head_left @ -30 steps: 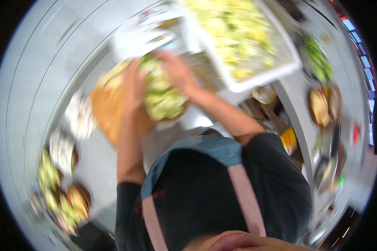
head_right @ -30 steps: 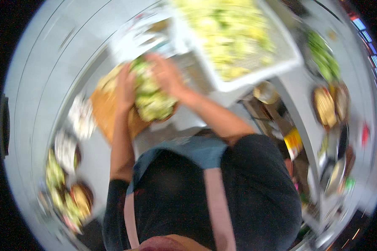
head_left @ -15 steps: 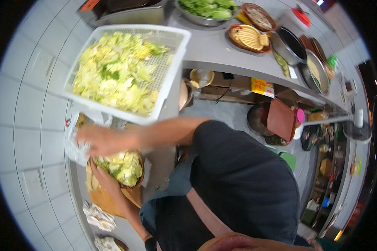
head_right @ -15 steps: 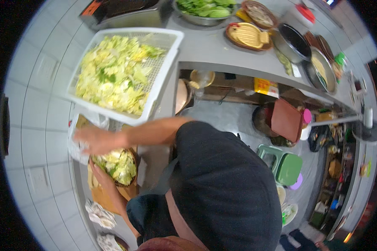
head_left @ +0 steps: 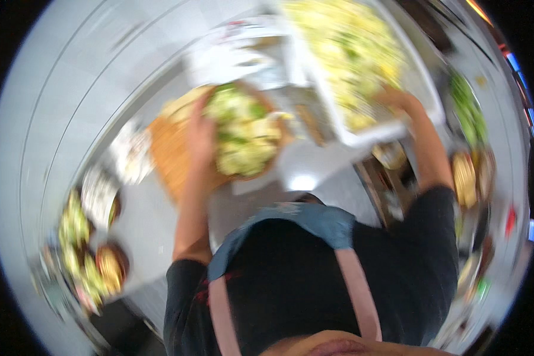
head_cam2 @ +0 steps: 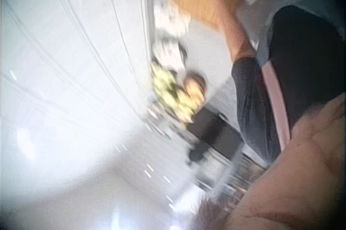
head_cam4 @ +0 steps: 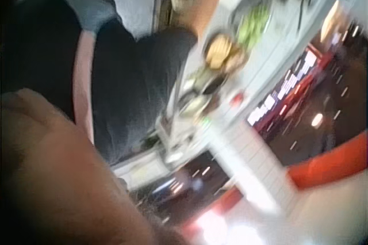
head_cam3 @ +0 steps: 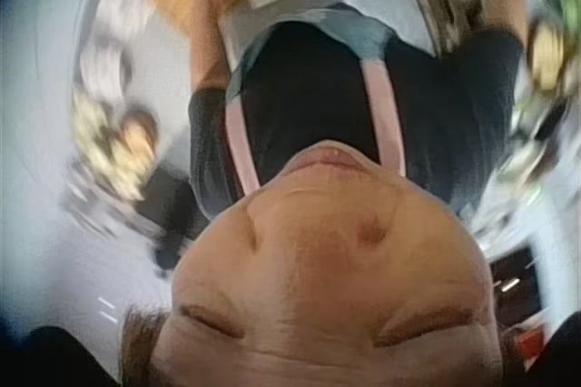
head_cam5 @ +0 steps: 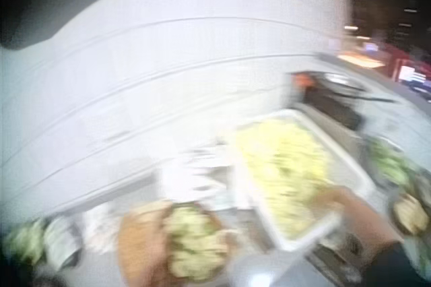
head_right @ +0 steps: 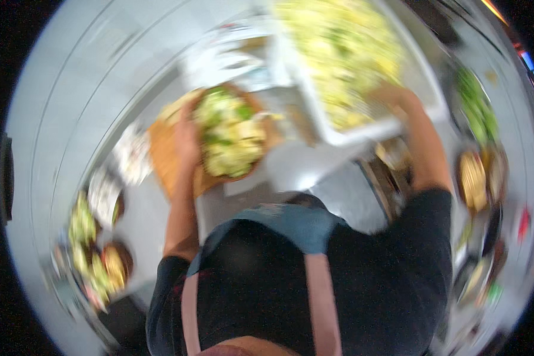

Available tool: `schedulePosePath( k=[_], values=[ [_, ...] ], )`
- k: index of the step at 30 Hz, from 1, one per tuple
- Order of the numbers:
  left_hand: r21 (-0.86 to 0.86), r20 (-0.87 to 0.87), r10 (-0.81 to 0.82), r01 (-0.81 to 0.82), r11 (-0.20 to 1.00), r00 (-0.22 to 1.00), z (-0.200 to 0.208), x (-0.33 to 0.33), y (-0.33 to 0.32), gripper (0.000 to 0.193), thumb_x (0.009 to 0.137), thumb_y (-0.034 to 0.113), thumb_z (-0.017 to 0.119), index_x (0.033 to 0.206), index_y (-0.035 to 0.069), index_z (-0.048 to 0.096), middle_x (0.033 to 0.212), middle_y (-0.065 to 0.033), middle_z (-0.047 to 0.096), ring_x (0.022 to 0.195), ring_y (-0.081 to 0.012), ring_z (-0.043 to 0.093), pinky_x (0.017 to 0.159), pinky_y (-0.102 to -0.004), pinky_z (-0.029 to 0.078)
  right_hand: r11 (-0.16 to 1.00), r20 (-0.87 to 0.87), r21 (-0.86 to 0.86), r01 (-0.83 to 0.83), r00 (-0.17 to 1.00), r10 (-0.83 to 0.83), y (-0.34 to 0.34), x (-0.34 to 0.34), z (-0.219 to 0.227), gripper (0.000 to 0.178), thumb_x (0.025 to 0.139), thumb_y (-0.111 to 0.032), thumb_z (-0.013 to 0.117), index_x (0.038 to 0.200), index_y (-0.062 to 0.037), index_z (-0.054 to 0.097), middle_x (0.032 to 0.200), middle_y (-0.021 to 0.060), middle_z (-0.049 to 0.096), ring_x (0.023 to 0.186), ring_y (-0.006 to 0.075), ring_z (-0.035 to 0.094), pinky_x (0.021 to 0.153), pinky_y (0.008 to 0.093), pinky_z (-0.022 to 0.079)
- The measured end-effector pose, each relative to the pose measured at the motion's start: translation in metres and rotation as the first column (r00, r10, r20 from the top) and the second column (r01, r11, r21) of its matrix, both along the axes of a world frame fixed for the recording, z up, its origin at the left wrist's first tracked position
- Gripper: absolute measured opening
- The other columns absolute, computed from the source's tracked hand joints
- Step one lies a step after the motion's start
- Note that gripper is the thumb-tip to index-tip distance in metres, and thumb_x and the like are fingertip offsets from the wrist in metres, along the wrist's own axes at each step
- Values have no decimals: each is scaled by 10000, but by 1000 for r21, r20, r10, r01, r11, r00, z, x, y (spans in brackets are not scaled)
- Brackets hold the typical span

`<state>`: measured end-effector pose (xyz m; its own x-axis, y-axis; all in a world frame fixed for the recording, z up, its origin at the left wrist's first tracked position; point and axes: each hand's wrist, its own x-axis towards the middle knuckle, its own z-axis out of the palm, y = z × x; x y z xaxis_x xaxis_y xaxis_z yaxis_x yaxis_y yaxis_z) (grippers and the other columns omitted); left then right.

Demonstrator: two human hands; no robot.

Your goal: The person assembles food items in small woven baskets. They place shredded cabbage and thin yellow slices into each basket, then cover them with patterned cloths. The process is repeated for multiple baskets on a tiled kitchen counter.

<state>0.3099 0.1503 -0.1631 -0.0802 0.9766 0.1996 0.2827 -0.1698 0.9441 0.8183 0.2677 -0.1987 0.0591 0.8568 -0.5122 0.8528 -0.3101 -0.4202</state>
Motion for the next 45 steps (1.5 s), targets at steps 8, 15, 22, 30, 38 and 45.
schedulePosePath(
  k=[8, 15, 22, 30, 38, 45],
  values=[
    [270, -138, 299, -255, 929, 944, -36, -2, -41, 555, 819, 292, 638, 1279, 16, 497, 1265, -193, 512, 1168, -339, 475, 1012, -436, 352, 963, -150, 81, -257, 952, 266, 24, -53, -53, 667, 833, -382, 572, 1369, -21, 407, 1445, 193, 359, 1279, 329, 414, 1043, 438, 346],
    [356, -42, 392, -352, 865, 919, -26, -1, -69, 525, 827, 278, 629, 1246, 0, 478, 1148, -193, 535, 1075, -356, 497, 947, -433, 385, 950, -179, 83, -300, 934, 310, 48, -57, -81, 529, 871, -263, 525, 1327, -3, 462, 1437, 195, 370, 1262, 326, 432, 1039, 432, 350],
    [487, -105, 572, -460, 743, 813, -65, -20, -53, 361, 866, 230, 574, 1120, -26, 571, 1115, -217, 580, 1069, -352, 538, 951, -430, 406, 439, 527, 149, -886, 446, 723, 26, -12, -20, 403, 890, -195, 526, 1221, 35, 536, 1221, 239, 552, 1133, 381, 500, 967, 446, 397],
    [15, 258, 358, -374, 927, 897, -37, -15, -57, 450, 981, 276, 416, 1320, -19, 434, 1271, -168, 506, 1186, -248, 489, 1019, -366, 373, 908, 346, 220, -357, 899, 270, -32, -35, 67, 376, 811, -50, 623, 1174, 11, 548, 1040, 193, 547, 856, 285, 574, 720, 365, 494],
    [-20, 390, 303, -321, 947, 870, -9, 23, -45, 507, 928, 123, 394, 1402, -12, 277, 1353, -165, 417, 1203, -221, 431, 1037, -327, 320, 940, -371, 340, -27, 915, 160, -69, -186, 135, 297, 828, -159, 587, 1056, 22, 644, 880, 81, 660, 758, 148, 595, 686, 286, 464],
    [-2, 204, 324, -330, 944, 924, -18, 51, -26, 531, 884, 88, 410, 1394, -7, 294, 1382, -192, 372, 1270, -278, 358, 1074, -369, 278, 759, -133, 482, -438, 820, 557, -76, -324, 56, 480, 772, -166, 657, 1217, -38, 534, 1280, 231, 438, 1095, 355, 534, 952, 398, 430]
  ],
)
